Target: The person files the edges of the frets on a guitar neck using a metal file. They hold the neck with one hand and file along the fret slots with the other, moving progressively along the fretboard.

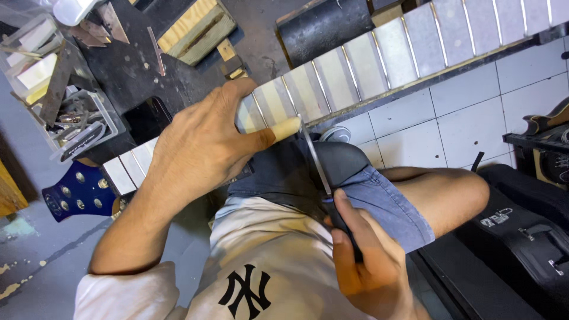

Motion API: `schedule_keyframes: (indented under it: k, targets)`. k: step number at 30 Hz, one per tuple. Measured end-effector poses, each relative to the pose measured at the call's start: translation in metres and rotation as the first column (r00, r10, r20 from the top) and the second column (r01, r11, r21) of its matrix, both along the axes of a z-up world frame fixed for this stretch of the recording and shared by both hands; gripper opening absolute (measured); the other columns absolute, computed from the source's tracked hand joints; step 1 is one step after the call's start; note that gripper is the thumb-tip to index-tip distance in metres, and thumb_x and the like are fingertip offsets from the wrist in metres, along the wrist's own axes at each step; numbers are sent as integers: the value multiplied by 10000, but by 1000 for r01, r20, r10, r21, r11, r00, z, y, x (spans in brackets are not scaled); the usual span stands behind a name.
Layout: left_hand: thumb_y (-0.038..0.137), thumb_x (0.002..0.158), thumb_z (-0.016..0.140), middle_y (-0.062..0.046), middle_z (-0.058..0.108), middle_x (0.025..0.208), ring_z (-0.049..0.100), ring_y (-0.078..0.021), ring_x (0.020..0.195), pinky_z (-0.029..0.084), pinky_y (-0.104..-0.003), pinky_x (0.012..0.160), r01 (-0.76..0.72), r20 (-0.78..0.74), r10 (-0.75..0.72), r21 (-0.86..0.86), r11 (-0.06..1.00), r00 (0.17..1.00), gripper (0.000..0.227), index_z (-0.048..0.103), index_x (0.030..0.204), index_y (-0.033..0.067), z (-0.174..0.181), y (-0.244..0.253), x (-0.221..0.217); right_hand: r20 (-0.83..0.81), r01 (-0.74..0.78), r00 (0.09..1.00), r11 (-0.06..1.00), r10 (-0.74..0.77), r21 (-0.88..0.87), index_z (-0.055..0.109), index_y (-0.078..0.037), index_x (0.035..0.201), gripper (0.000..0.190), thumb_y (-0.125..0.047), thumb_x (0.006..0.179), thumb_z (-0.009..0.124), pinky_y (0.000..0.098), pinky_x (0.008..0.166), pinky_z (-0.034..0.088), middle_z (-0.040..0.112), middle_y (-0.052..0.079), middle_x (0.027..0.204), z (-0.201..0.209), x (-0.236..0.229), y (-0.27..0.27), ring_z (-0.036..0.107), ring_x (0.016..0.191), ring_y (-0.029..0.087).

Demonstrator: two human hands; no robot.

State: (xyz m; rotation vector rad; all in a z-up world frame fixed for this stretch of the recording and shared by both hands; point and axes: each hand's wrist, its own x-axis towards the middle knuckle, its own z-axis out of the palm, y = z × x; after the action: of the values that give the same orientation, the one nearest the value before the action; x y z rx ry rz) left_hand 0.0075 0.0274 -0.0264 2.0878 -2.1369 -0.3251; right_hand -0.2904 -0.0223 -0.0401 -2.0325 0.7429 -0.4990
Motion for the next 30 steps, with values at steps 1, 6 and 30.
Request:
schedule_keyframes:
  k: [1, 6, 30]
  targets:
    - [200, 978, 779, -237, 567, 1418, 649, -406, 1073, 572, -505, 582, 3, -4, -3, 6, 1000, 1000, 200, 763, 1177, 217, 0, 0, 1, -4, 3, 1000, 1000, -3, 6, 576, 87, 1434, 417, -44, 1042, 517, 315, 854, 605, 743, 145, 1025, -2, 8, -4, 755, 894, 208]
    - [235, 1042, 717, -206, 549, 1409, 670, -407, 1065, 534, -523, 436, -14, -2, 14, -48, 999, 1000, 83, 736, 1085, 167, 1, 0, -2, 29, -143, 989, 987, 146, -71, 458, 107, 1529, 451, -60, 1112, 491, 436, 1016, 555, 703, 257, 1366, 5, 63, -40, 706, 1129, 372]
    - [215, 935, 800, -195, 531, 1448, 660, -409, 1074, 520, -558, 543, -6, 32, 8, -59, 998, 999, 216, 762, 1136, 283, -10, 6, 2, -75, 99, 993, 983, -89, 152, 594, -38, 1502, 476, -222, 1065, 548, 348, 1030, 556, 834, 64, 1188, -12, 1, 1, 772, 1124, 191]
